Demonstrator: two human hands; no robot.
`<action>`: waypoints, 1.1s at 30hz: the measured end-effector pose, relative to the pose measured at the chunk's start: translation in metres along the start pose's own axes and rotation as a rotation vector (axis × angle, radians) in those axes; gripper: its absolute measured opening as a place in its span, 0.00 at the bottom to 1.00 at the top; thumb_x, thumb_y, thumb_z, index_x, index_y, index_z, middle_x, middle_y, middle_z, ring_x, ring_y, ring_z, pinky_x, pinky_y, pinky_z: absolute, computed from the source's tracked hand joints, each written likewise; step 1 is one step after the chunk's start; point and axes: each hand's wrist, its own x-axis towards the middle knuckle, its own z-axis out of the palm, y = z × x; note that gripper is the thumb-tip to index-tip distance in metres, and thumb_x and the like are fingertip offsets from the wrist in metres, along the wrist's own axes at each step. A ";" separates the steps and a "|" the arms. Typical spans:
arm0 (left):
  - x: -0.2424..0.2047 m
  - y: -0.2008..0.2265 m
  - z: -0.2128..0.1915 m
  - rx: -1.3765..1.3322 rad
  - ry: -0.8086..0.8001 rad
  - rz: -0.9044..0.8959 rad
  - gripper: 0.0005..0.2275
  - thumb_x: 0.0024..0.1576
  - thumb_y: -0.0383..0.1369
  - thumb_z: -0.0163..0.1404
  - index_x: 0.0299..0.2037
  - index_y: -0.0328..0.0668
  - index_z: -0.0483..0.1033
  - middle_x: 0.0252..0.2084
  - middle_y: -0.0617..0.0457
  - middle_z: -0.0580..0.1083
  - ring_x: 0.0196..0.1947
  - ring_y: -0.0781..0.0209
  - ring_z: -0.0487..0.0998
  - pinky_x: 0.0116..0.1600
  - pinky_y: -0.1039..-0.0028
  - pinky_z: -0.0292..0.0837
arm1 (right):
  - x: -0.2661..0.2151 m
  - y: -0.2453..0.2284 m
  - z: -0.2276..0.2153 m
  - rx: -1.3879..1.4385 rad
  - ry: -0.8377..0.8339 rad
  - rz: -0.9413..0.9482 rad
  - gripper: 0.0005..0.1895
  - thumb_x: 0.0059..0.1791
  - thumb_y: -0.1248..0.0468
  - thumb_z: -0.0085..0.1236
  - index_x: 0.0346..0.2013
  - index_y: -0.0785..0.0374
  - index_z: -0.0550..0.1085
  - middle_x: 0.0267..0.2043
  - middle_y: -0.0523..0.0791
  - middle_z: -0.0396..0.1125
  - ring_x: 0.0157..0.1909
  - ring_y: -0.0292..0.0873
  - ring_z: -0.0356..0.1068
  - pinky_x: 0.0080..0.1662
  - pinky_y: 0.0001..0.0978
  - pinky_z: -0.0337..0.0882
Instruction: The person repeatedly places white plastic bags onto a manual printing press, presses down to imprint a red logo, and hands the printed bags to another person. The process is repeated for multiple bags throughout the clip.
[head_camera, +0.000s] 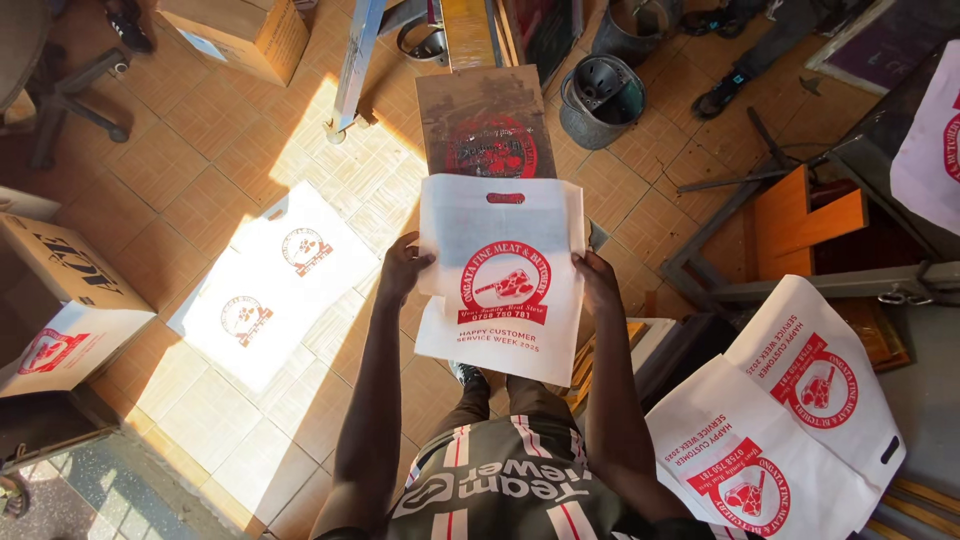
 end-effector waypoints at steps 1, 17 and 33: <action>-0.005 -0.008 -0.005 -0.003 0.005 -0.001 0.32 0.52 0.21 0.62 0.67 0.28 0.61 0.37 0.50 0.76 0.32 0.64 0.78 0.37 0.79 0.76 | -0.001 0.011 -0.010 -0.003 -0.004 0.002 0.12 0.52 0.57 0.65 0.43 0.61 0.77 0.34 0.39 0.69 0.38 0.34 0.71 0.47 0.27 0.70; -0.087 -0.029 -0.013 0.068 -0.084 0.092 0.09 0.52 0.22 0.62 0.43 0.35 0.84 0.43 0.46 0.80 0.47 0.59 0.74 0.57 0.66 0.70 | -0.014 0.012 -0.069 -0.146 -0.362 0.122 0.15 0.42 0.71 0.72 0.43 0.63 0.81 0.42 0.45 0.77 0.48 0.44 0.75 0.54 0.44 0.72; -0.230 -0.006 -0.080 -0.144 0.404 0.509 0.12 0.50 0.18 0.62 0.45 0.30 0.81 0.36 0.44 0.81 0.42 0.59 0.80 0.54 0.62 0.75 | -0.013 -0.056 0.085 -0.279 -0.821 -0.442 0.10 0.47 0.71 0.68 0.42 0.70 0.81 0.37 0.47 0.76 0.49 0.38 0.68 0.53 0.41 0.72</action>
